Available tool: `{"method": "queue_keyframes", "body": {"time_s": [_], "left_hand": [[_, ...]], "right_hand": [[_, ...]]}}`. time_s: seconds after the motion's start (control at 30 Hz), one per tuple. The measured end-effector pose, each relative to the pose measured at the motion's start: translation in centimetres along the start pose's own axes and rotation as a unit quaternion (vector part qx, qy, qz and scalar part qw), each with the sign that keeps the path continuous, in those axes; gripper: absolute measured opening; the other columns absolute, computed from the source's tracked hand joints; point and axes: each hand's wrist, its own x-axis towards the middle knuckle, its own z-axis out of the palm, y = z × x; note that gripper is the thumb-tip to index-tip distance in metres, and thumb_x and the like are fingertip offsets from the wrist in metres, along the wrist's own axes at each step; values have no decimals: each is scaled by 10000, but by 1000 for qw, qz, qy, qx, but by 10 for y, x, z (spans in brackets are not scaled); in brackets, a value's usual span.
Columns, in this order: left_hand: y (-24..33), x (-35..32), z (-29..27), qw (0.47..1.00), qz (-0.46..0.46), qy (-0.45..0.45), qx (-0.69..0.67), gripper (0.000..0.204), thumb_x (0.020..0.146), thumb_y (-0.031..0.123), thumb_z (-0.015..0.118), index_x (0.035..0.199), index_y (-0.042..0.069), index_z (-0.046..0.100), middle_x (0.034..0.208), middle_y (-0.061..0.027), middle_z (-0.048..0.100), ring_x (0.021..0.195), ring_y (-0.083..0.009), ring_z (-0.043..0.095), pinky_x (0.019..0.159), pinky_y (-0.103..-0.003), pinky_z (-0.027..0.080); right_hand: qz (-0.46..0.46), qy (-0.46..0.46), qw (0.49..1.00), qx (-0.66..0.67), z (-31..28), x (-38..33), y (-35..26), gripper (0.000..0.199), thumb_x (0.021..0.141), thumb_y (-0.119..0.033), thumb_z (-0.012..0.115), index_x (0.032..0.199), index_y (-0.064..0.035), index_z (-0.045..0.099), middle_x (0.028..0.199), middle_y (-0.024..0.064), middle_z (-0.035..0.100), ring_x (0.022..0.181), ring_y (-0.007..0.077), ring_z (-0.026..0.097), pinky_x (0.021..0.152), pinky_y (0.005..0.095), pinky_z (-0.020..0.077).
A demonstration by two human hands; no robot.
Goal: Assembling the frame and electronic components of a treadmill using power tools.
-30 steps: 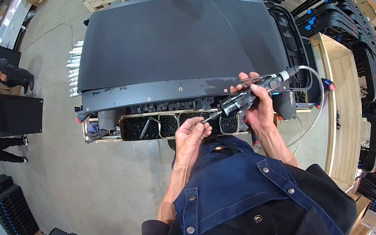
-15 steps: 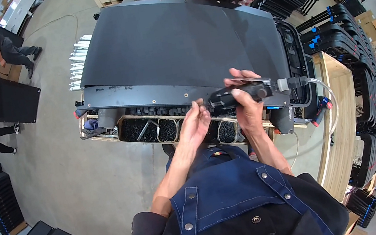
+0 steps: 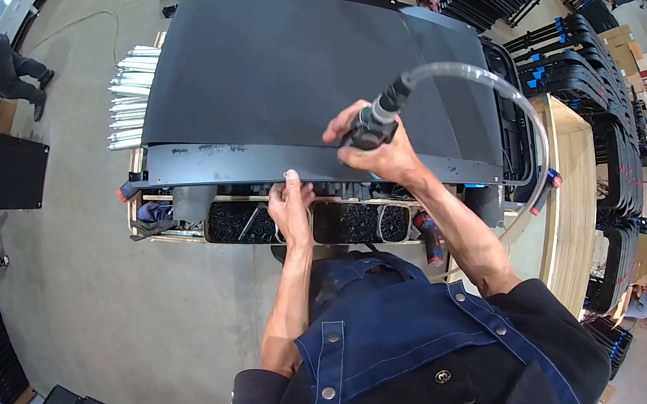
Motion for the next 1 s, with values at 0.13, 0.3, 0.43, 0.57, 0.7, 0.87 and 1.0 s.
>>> {"method": "queue_keyframes", "body": {"time_s": [0.13, 0.3, 0.43, 0.57, 0.7, 0.87, 1.0], "left_hand": [[-8, 15, -14, 1000, 20, 6, -14, 481, 967, 391, 711, 1056, -67, 593, 951, -107, 679, 840, -182, 696, 776, -316, 584], [-18, 17, -53, 986, 78, -110, 100, 489, 944, 345, 741, 1192, -54, 609, 1026, -126, 715, 964, -200, 680, 880, -329, 548], [-70, 60, -159, 877, 114, 15, 466, 274, 883, 167, 743, 1102, 25, 660, 1065, -170, 686, 976, -355, 657, 851, -436, 525], [-99, 103, -198, 760, 241, -27, 603, 224, 866, 136, 736, 1034, 34, 628, 982, -172, 641, 924, -402, 606, 824, -488, 507], [-103, 130, -211, 704, 256, -132, 649, 218, 885, 117, 709, 1053, 25, 604, 973, -182, 628, 881, -411, 629, 770, -487, 527], [-55, 102, -195, 707, 291, -143, 629, 249, 905, 68, 671, 1135, 20, 587, 976, -193, 613, 904, -408, 648, 737, -492, 527], [7, 44, -179, 791, 241, -139, 545, 432, 921, -24, 600, 1332, 101, 559, 1024, -196, 598, 872, -368, 687, 711, -449, 565]], "right_hand": [[-19, 76, 994, 73, 18, 0, 3, 379, 734, 63, 701, 1099, -30, 664, 1120, 107, 730, 1088, 188, 671, 983, 356, 525], [37, 141, 989, -22, 14, -41, 11, 770, 777, -61, 816, 1453, -22, 449, 1318, 144, 646, 1184, 251, 633, 1044, 408, 498], [193, 156, 964, -92, 44, -107, 86, 328, 910, -98, 758, 1169, 1, 583, 1015, 71, 673, 916, 129, 665, 760, 260, 546], [349, -49, 932, -81, 107, -117, 163, 259, 913, -235, 749, 1030, -13, 687, 866, 71, 721, 801, 142, 673, 751, 317, 538], [284, -92, 917, -265, 171, -96, 253, 262, 903, -223, 677, 1118, -72, 674, 929, 145, 711, 898, 369, 711, 789, 449, 561], [192, -185, 852, -451, 194, -72, 303, 265, 937, -177, 597, 1181, -77, 634, 1000, 164, 683, 899, 387, 716, 787, 484, 583], [175, -238, 826, -480, 188, -71, 310, 228, 974, -163, 535, 1158, -69, 631, 1021, 192, 676, 867, 381, 726, 745, 487, 593]]}}
